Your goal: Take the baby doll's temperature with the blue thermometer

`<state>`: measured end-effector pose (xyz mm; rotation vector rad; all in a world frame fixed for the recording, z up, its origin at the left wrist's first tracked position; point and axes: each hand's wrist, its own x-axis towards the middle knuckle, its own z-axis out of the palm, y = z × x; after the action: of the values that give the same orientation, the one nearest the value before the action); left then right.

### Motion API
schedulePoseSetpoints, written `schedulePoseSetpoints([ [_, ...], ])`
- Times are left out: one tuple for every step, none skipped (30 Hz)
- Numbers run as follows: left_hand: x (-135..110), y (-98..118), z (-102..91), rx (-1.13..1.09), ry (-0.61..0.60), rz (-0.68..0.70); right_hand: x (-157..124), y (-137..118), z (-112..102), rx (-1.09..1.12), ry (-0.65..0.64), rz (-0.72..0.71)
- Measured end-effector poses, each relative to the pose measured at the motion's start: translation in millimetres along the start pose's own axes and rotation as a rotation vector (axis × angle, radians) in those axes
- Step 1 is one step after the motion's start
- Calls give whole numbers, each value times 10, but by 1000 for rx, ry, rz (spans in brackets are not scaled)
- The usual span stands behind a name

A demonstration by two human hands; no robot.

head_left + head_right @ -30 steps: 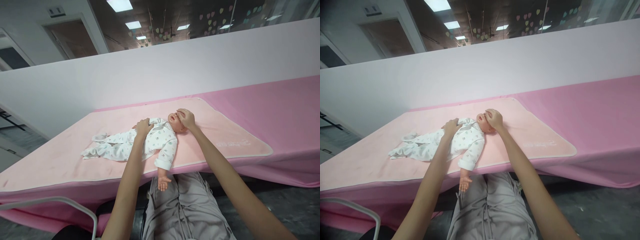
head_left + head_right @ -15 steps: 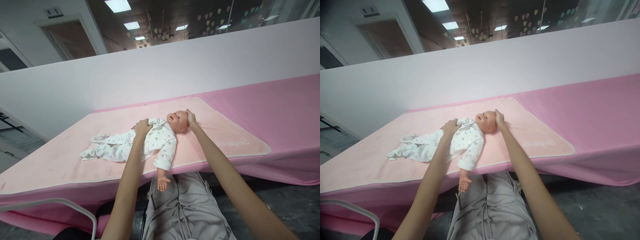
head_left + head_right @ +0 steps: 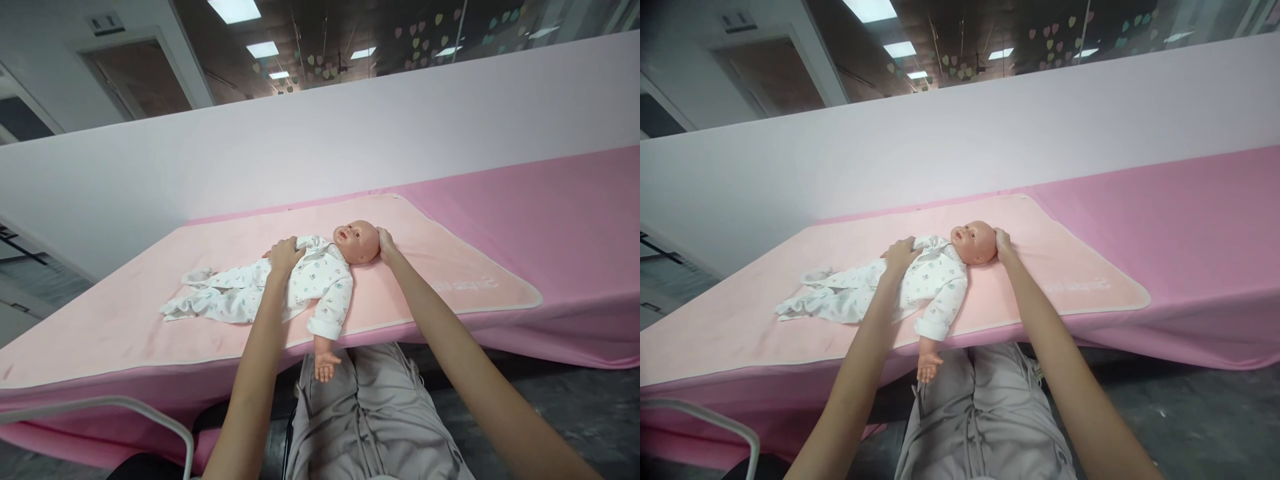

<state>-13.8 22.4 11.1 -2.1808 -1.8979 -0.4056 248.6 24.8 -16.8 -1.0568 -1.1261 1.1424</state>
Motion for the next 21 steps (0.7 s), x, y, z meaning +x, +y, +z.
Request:
schedulePoseSetpoints([
  [-1,3,-2,4,-1,-2,6,5,-2,6,23,-9],
  [-2,6,-4,7,-2,-6,14,13,-5,14,51,-18],
  [-3,8,-6,8,-4,-10,22,22,-9,21,77,-23],
  [-4,10,-6,9,-5,-15,30,31,-13,26,93,-22],
  [-6,10,-6,7,-5,-18,36,39,-17,29,99,-15],
  [-6,10,-5,5,-5,-20,41,46,-20,28,94,-6],
  [-6,8,-3,1,-4,-21,44,50,-22,25,83,1],
  [-6,7,-1,-3,-3,-19,44,52,-22,21,73,-1],
  [-6,5,0,-7,-2,-17,41,51,-21,15,68,-11],
  [-6,4,0,-11,-1,-17,36,47,-19,8,69,-28],
  [-6,3,-1,-15,-2,-17,30,41,-15,1,73,-48],
  [-6,3,-3,-18,-3,-20,22,32,-11,-6,78,-68],
  [-7,4,-6,-20,-5,-22,14,23,-6,-11,87,-85],
  [-7,6,-9,-21,-8,-25,6,13,-1,-14,96,-97],
  [-8,8,-12,-22,-11,-29,-1,4,3,-16,103,-102],
  [-8,10,-15,-22,-15,-32,-7,-4,7,-17,106,-100],
  [-8,11,-17,-21,-18,-36,-11,-10,9,-18,103,-93],
  [-7,11,-17,-20,-21,-38,-13,-13,11,-20,96,-82],
  [-7,10,-16,-20,-23,-40,-14,-14,12,-22,87,-71],
  [-6,9,-14,-20,-20,-39,-13,-13,12,-25,77,-62],
  [-6,7,-12,-22,-16,-37,-12,-10,12,-28,74,-57],
])
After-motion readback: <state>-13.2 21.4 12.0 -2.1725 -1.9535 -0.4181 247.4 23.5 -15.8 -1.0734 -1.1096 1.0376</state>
